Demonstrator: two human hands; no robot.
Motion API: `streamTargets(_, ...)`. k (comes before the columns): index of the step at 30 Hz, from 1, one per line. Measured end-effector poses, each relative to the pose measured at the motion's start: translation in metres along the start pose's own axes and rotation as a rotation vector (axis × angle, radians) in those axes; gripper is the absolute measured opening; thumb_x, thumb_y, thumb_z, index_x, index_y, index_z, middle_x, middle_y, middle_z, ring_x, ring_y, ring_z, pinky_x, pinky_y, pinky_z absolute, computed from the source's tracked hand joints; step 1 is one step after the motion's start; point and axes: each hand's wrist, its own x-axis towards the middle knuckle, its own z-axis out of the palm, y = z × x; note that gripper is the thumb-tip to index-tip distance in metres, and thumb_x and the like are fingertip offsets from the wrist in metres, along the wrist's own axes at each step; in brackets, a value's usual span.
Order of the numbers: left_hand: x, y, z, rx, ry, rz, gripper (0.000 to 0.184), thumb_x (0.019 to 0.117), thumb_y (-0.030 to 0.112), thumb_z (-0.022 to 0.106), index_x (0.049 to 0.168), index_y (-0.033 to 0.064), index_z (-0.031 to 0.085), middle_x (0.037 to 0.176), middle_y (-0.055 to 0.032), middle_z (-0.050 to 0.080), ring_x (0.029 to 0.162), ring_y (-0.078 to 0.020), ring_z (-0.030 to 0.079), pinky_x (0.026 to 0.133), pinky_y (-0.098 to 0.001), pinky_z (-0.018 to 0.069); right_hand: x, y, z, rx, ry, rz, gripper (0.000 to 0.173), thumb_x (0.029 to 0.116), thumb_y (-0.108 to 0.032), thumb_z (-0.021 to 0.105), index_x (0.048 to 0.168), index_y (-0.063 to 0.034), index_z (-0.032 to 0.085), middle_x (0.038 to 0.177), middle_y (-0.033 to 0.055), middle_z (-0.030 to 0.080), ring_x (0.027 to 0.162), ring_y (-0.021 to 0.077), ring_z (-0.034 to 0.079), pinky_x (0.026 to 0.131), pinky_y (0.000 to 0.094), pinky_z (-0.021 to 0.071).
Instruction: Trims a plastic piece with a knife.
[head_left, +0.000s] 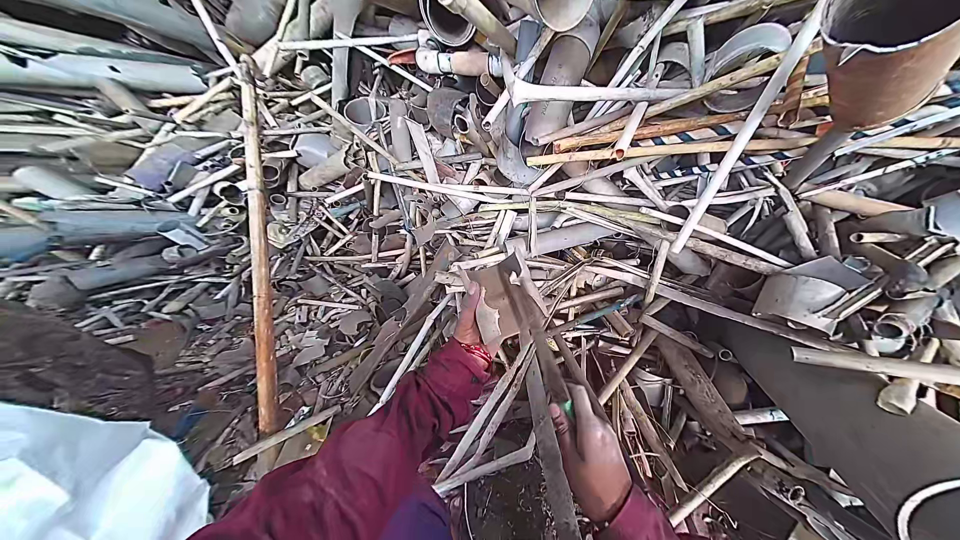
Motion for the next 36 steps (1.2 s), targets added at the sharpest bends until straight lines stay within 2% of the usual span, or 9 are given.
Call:
streamTargets(3, 0.001, 0.004, -0.007, 0.091, 0.030, 0.059, 0.032, 0.1005, 0.034, 0.052, 0.120, 0.0078, 0.051, 0.093, -0.0011, 0.070, 0.088, -0.0090, 0.069, 0.077, -0.0291, 0.0588, 0.010, -0.017, -0.007, -0.219, -0.495, 0.242, 0.048, 0.1115, -0.029, 0.044, 0.152, -0.0034, 0.041, 0.111, 0.0276, 0.069, 0.106, 0.0460, 0.068, 0.092, 0.0599, 0.0519)
streamTargets(6, -0.004, 0.001, -0.004, 0.114, 0.028, 0.008, 0.036, 0.0879, 0.031, 0.067, 0.112, 0.0088, 0.053, 0.086, -0.0005, 0.070, 0.081, -0.0091, 0.070, 0.072, -0.0287, 0.0602, 0.024, -0.020, -0.014, -0.433, -0.361, 0.390, 0.049, 0.1118, -0.032, 0.041, 0.151, -0.0032, 0.038, 0.121, 0.0250, 0.068, 0.110, 0.0430, 0.070, 0.091, 0.0564, 0.0546)
streamTargets(11, -0.010, -0.006, 0.003, 0.156, 0.057, 0.007, 0.018, 0.0998, 0.016, 0.038, 0.110, 0.0073, 0.050, 0.080, 0.0053, 0.068, 0.076, -0.0002, 0.068, 0.069, -0.0193, 0.0577, 0.018, -0.017, -0.001, -0.004, -0.509, 0.201, 0.039, 0.1108, -0.027, 0.046, 0.130, 0.0057, 0.052, 0.098, 0.0226, 0.064, 0.090, 0.0347, 0.066, 0.085, 0.0494, 0.0522)
streamTargets(19, 0.001, -0.012, -0.021, 0.054, -0.075, -0.025, 0.047, 0.0768, 0.045, 0.083, 0.104, 0.0124, 0.063, 0.086, -0.0030, 0.073, 0.082, -0.0124, 0.073, 0.073, -0.0336, 0.0622, 0.026, -0.030, -0.011, -0.249, -0.524, 0.330, 0.043, 0.1121, -0.027, 0.040, 0.142, 0.0032, 0.044, 0.119, 0.0262, 0.066, 0.113, 0.0407, 0.067, 0.095, 0.0539, 0.0533)
streamTargets(22, 0.004, -0.009, -0.024, 0.125, -0.045, 0.049, 0.029, 0.0933, 0.038, 0.067, 0.104, 0.0119, 0.060, 0.084, 0.0002, 0.073, 0.081, -0.0073, 0.072, 0.071, -0.0279, 0.0612, 0.025, -0.031, -0.016, -0.123, -0.615, 0.292, 0.040, 0.1118, -0.029, 0.043, 0.137, 0.0027, 0.049, 0.116, 0.0252, 0.065, 0.111, 0.0386, 0.065, 0.096, 0.0530, 0.0506)
streamTargets(27, -0.005, -0.008, -0.014, 0.317, 0.026, 0.014, 0.018, 0.0979, 0.028, 0.048, 0.107, 0.0137, 0.053, 0.083, 0.0051, 0.070, 0.079, -0.0034, 0.070, 0.071, -0.0240, 0.0599, 0.025, -0.035, -0.022, -0.505, -0.403, 0.472, 0.060, 0.1108, -0.018, 0.040, 0.163, -0.0054, 0.014, 0.137, 0.0244, 0.058, 0.114, 0.0389, 0.068, 0.093, 0.0500, 0.0554)
streamTargets(30, -0.014, -0.005, 0.001, 0.281, 0.049, 0.036, 0.022, 0.0885, 0.016, 0.057, 0.109, 0.0120, 0.051, 0.083, 0.0074, 0.069, 0.080, -0.0009, 0.068, 0.075, -0.0212, 0.0585, 0.002, -0.024, 0.002, -0.563, -0.179, 0.158, 0.061, 0.0966, 0.002, 0.055, 0.156, -0.0002, 0.039, 0.133, 0.0294, 0.059, 0.097, 0.0417, 0.072, 0.073, 0.0480, 0.0595)
streamTargets(33, -0.008, -0.002, 0.000, 0.259, 0.107, 0.033, 0.021, 0.0915, 0.012, 0.048, 0.113, 0.0091, 0.050, 0.087, 0.0027, 0.067, 0.081, -0.0047, 0.067, 0.075, -0.0248, 0.0581, 0.009, -0.031, -0.006, -0.387, -0.665, 0.172, 0.080, 0.1000, 0.006, 0.050, 0.166, -0.0099, 0.007, 0.163, 0.0245, 0.029, 0.133, 0.0423, 0.055, 0.101, 0.0506, 0.0513)
streamTargets(36, -0.005, 0.007, -0.002, 0.285, 0.133, -0.037, 0.022, 0.0997, 0.013, 0.039, 0.120, 0.0090, 0.046, 0.095, -0.0012, 0.063, 0.086, -0.0085, 0.066, 0.077, -0.0273, 0.0576, 0.010, -0.016, -0.007, -0.506, -0.384, 0.133, 0.080, 0.0979, 0.003, 0.053, 0.166, -0.0149, 0.016, 0.147, 0.0297, 0.047, 0.110, 0.0454, 0.067, 0.083, 0.0516, 0.0581)
